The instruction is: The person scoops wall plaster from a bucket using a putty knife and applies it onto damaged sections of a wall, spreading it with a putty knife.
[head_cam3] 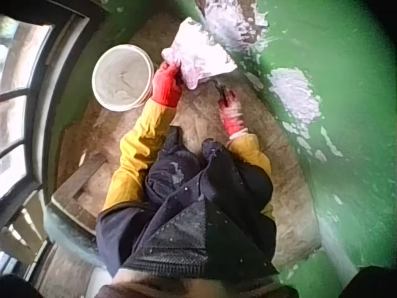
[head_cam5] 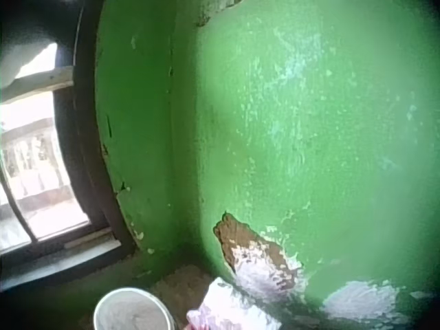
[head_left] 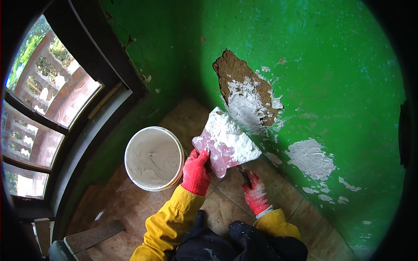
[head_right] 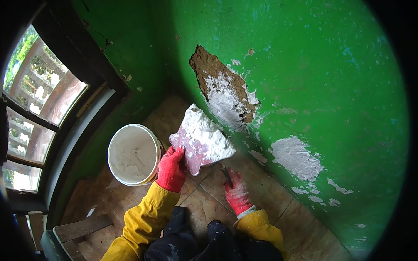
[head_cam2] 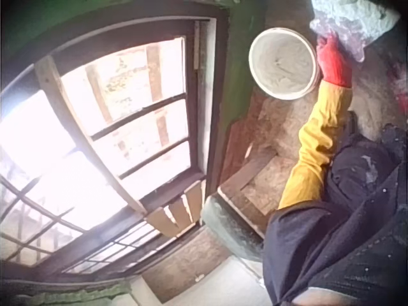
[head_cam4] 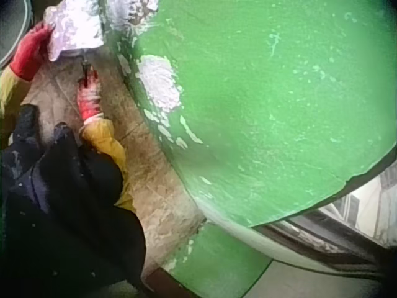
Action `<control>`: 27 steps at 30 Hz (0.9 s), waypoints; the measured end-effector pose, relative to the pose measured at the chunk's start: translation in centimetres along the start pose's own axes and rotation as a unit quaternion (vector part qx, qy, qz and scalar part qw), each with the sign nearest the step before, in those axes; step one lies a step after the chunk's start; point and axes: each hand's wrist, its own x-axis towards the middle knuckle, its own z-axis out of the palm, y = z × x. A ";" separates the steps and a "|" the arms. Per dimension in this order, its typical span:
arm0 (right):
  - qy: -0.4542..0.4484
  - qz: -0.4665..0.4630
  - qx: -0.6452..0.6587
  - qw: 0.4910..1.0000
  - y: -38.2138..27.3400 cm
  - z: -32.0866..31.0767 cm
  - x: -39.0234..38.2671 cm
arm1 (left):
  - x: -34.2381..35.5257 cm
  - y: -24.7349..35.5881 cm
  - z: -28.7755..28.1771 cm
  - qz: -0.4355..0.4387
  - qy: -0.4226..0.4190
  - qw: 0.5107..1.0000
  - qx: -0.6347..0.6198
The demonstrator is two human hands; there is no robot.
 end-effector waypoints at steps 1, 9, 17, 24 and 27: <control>0.002 -0.001 0.001 1.000 0.2 0.3 0.1 | 0.4 0.2 0.5 0.026 0.027 0.999 0.002; -0.047 -0.025 0.040 0.998 3.3 2.8 1.4 | 3.0 -0.4 1.2 0.077 0.090 0.990 0.077; 0.008 -0.078 -0.114 0.990 2.0 1.7 3.4 | 2.3 -2.9 2.3 0.078 0.079 0.989 0.095; 0.179 -0.282 -0.201 0.921 -5.3 -2.6 3.0 | -0.2 -4.4 4.6 0.065 0.102 0.984 0.134; 0.155 -0.350 -0.248 0.890 -6.8 -3.5 4.3 | -1.0 -5.1 5.5 0.069 0.086 0.987 0.118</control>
